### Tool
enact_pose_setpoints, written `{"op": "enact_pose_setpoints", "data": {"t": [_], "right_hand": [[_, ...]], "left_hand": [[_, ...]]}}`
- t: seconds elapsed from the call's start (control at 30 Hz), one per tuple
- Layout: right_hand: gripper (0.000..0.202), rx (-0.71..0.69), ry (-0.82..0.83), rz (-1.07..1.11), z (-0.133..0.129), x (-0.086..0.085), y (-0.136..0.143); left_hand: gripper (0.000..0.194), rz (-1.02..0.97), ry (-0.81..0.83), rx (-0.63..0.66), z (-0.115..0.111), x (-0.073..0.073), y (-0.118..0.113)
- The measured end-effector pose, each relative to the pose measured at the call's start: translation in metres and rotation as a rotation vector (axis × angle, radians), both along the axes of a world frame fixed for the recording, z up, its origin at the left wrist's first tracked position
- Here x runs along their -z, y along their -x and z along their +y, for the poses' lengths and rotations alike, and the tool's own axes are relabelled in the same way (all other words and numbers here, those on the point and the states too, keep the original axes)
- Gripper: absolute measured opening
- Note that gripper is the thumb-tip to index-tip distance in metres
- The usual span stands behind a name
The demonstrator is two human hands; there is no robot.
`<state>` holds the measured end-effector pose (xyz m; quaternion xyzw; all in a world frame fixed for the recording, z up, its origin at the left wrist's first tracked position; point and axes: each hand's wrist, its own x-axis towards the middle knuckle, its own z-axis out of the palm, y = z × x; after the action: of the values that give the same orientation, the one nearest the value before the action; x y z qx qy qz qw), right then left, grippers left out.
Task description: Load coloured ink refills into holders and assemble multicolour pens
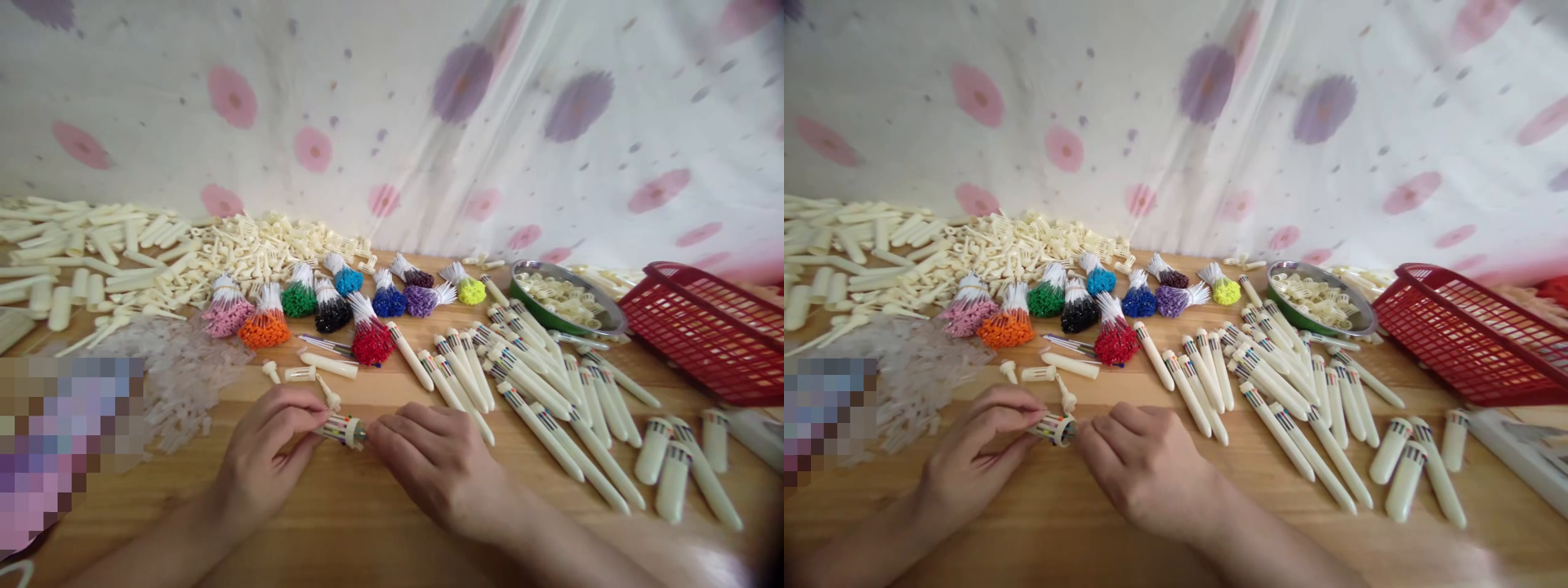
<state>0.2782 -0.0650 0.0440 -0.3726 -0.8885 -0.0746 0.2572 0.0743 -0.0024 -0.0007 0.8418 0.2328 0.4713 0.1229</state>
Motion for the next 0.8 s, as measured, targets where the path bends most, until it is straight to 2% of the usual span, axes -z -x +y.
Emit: {"op": "enact_pose_setpoints", "data": {"t": [0.1,0.23,0.5,0.67,0.73,0.8], "right_hand": [[0.018,-0.02,-0.066,-0.016,0.0009,0.0019,-0.0024],[0.016,0.001,-0.062,0.014,-0.0004,0.0032,-0.0042],[0.015,0.023,0.031,0.06,-0.0012,0.0042,-0.0092],[0.01,0.065,0.102,0.123,-0.0033,0.0003,-0.0049],[0.008,0.097,0.136,0.179,-0.0052,-0.0025,-0.0019],[0.008,0.114,0.151,0.26,-0.0057,-0.004,-0.0007]], "left_hand": [[0.016,-0.003,0.009,0.007,-0.0004,-0.0002,0.0011],[0.017,-0.022,0.028,-0.03,-0.0004,0.0023,0.0031],[0.018,-0.018,0.055,-0.054,-0.0016,0.0015,0.0044],[0.021,-0.068,0.08,-0.057,-0.0006,0.006,0.0063],[0.021,-0.127,0.167,-0.03,-0.0003,0.008,0.0057],[0.017,-0.211,0.34,0.026,-0.0001,0.0087,0.0043]]}}
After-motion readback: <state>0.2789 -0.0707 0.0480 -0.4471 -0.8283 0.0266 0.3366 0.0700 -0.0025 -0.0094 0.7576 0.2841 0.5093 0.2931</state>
